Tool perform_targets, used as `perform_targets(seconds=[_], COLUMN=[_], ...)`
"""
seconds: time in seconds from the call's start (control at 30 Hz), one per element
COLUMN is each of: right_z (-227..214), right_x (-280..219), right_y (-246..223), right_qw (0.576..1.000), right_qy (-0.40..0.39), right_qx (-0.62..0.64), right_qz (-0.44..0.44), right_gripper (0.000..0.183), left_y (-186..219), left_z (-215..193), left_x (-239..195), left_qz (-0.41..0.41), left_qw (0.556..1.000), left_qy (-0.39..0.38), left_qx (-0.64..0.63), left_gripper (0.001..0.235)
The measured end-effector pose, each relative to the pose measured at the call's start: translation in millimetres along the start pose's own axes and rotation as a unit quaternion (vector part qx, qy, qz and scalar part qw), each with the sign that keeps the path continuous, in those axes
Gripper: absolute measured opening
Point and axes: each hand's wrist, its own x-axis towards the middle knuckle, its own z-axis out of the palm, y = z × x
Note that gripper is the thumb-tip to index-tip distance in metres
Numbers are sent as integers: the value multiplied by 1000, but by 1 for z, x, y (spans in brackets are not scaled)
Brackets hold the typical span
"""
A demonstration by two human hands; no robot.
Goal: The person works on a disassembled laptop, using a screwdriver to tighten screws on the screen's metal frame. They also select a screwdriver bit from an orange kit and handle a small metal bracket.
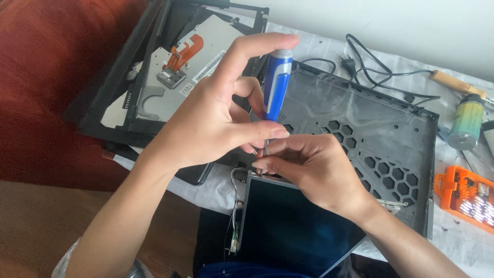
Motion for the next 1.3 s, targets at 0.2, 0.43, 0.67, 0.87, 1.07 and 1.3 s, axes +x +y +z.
perform_targets(seconds=[0.2,0.43,0.67,0.87,1.07,1.3], right_z=[1,1,3,3,-3,-74], right_x=[-1,-1,-1,1,-3,-38], right_y=[0,5,-2,-7,-10,-24], right_qw=[1000,1000,999,998,1000,952], right_qy=[-8,-3,-5,-11,-11,-7], right_qx=[18,28,21,20,-12,-273], right_qz=[-4,5,34,58,11,-137], right_gripper=[15,9,7,7,8,24], left_y=[-10,-15,-18,-13,-30,-23], left_z=[-2,-7,-14,-16,-15,8], left_x=[-3,-4,-3,2,0,-12], left_qz=[39,52,67,-13,25,38], left_qw=[999,996,987,988,989,952], left_qy=[-13,-58,-135,-146,-120,29], left_qx=[-34,-46,-54,-54,-78,-302], left_gripper=[82,79,80,85,88,103])
